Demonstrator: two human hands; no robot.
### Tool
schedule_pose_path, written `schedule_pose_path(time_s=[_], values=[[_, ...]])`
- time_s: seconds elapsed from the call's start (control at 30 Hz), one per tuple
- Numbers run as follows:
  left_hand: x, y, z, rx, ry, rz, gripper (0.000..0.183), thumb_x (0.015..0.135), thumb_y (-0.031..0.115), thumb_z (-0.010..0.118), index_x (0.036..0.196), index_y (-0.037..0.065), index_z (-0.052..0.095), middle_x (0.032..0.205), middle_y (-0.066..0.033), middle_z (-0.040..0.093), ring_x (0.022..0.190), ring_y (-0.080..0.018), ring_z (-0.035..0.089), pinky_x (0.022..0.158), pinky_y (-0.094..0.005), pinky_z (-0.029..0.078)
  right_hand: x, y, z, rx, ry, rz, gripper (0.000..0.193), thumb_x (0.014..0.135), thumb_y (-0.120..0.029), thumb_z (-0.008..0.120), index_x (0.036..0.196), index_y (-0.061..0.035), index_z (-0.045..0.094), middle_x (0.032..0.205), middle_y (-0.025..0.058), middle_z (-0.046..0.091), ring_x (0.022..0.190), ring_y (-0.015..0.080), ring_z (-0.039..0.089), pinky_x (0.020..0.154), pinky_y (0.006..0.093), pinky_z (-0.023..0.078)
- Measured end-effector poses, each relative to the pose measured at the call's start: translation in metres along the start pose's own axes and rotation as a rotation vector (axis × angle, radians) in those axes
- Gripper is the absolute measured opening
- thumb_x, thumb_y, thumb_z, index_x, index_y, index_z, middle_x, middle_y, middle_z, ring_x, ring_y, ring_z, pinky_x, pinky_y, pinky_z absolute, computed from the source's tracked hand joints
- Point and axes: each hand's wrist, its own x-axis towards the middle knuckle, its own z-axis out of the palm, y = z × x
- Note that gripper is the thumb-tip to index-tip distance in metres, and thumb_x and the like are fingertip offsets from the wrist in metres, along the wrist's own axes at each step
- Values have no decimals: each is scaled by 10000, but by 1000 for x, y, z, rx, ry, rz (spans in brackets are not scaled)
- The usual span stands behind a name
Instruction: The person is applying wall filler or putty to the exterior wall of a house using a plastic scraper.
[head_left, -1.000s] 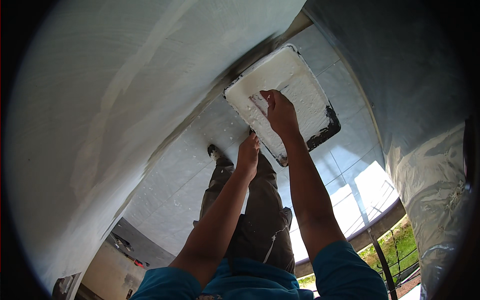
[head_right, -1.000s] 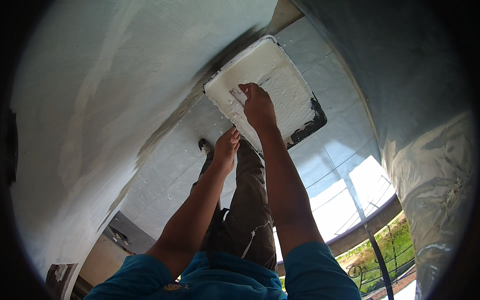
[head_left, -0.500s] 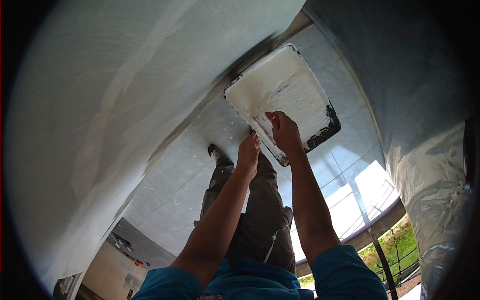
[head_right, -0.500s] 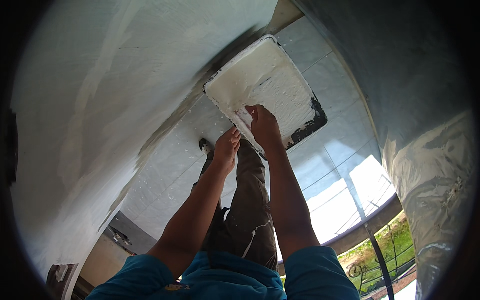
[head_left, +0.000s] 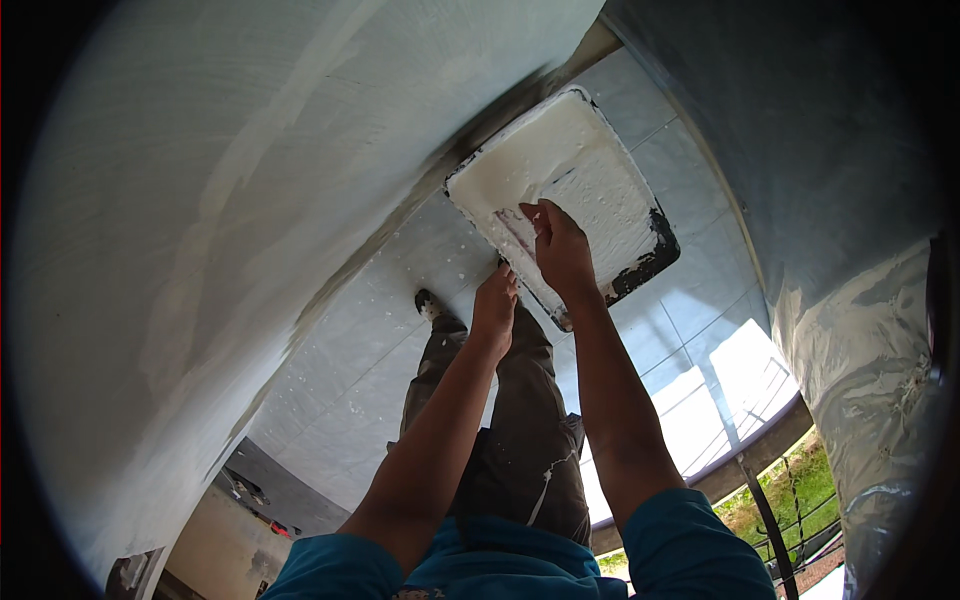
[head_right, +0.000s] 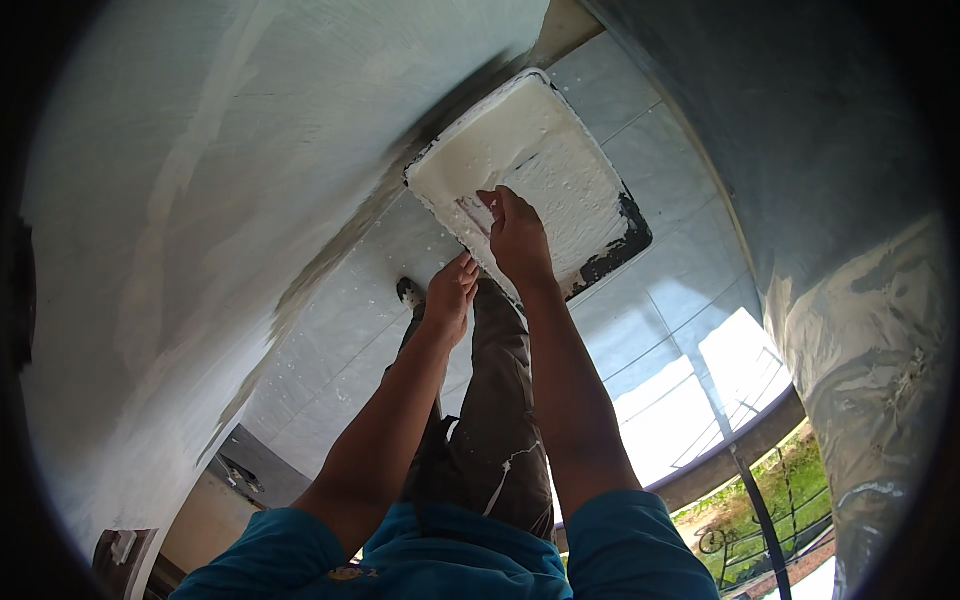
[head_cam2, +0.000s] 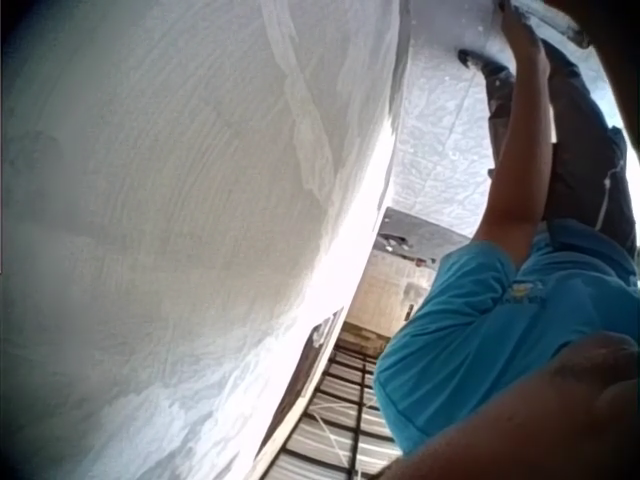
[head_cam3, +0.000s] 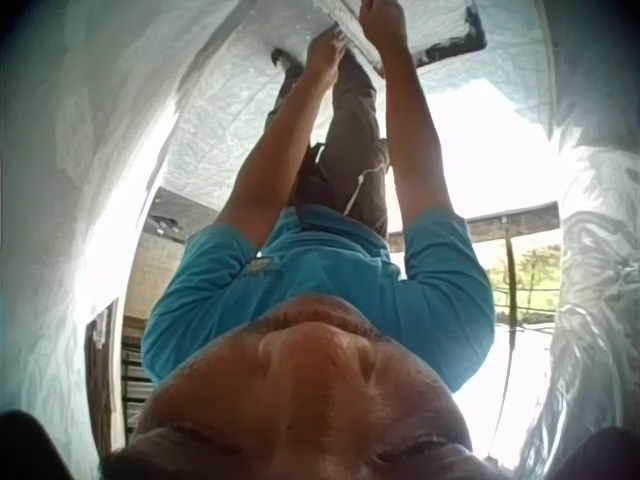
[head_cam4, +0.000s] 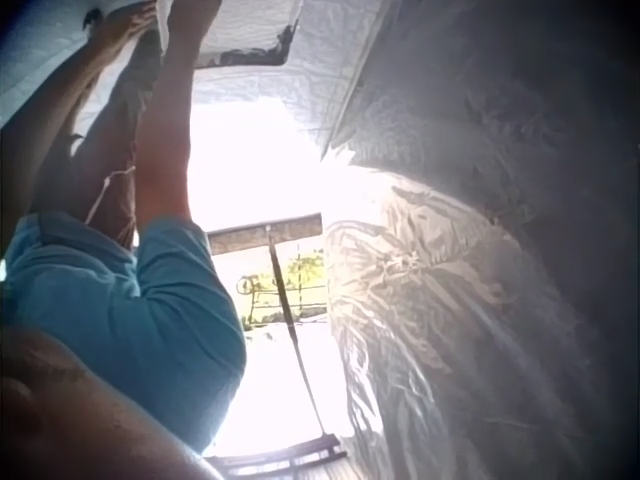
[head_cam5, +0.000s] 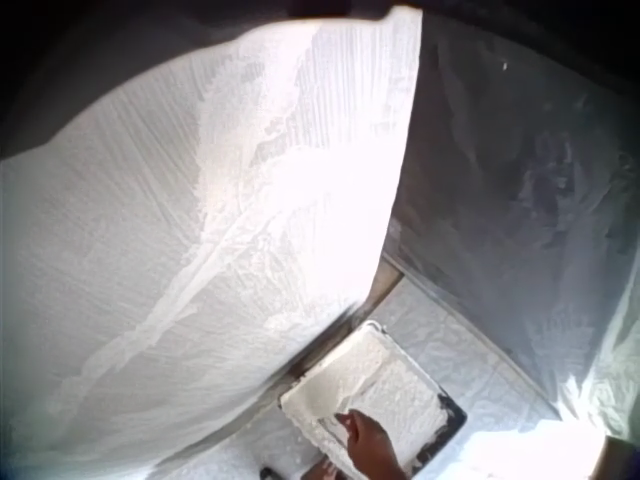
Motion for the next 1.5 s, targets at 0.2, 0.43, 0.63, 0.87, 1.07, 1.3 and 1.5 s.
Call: schedule_pose_path(time_s=[0.2, 0.43, 0.63, 0.87, 1.07, 1.3, 1.5], values=[[1, -2, -3, 4, 19, 7, 643, 973, 239, 445, 1555, 17, 283, 1599, -166, 326, 1509, -298, 246, 1224, -414, 137, -8, 3, 2, 93, 6, 48, 382, 941, -46, 535, 1318, 13, 545, 1170, 248, 658, 1076, 410, 642, 933, 448, 516], [4, -2, 1, -65, 61, -22, 669, 932, 187, 457, 1553, 8, 285, 1582, -165, 351, 1490, -293, 287, 1220, -436, 144, -17, 18, 6, 74, 59, 49, 396, 934, -43, 541, 1324, 20, 548, 1181, 224, 670, 1088, 376, 653, 943, 426, 516], [6, -2, 2, -61, 64, -50, 669, 907, 154, 463, 1543, 7, 313, 1539, -143, 407, 1413, -289, 402, 1188, -439, 236, -20, 24, 7, 23, 105, 37, 407, 916, -19, 527, 1320, 28, 547, 1161, 218, 680, 1061, 376, 664, 919, 425, 529], [7, -3, -6, -14, 0, -37, 637, 909, 138, 468, 1529, 38, 359, 1466, -97, 479, 1392, -286, 424, 1176, -436, 254, -24, 22, 8, -16, 52, 12, 398, 921, -19, 523, 1315, 40, 529, 1169, 200, 686, 1061, 368, 665, 945, 419, 516], [6, -4, -1, -37, -37, 10, 574, 961, 182, 472, 1511, 41, 388, 1447, -90, 502, 1389, -273, 430, 1173, -433, 258, -27, 31, 6, -31, 46, 26, 394, 936, -20, 504, 1324, 52, 523, 1174, 200, 690, 1059, 349, 670, 921, 402, 527], [12, -11, -10, -16, 5, -8, 574, 1010, 283, 454, 1518, 29, 365, 1504, -127, 463, 1383, -291, 443, 1177, -430, 265, -34, 32, -2, -59, -25, 72, 466, 900, -12, 519, 1365, 8, 522, 1151, 238, 674, 1042, 369, 674, 911, 415, 534], [0, 0, 0, -47, 32, -14, 609, 950, 182, 439, 1529, 18, 340, 1526, -124, 444, 1393, -294, 432, 1181, -419, 260, -32, 28, -2, 94, 83, 144, 460, 901, -9, 506, 1360, 14, 516, 1177, 249, 657, 1073, 409, 650, 931, 441, 524]])
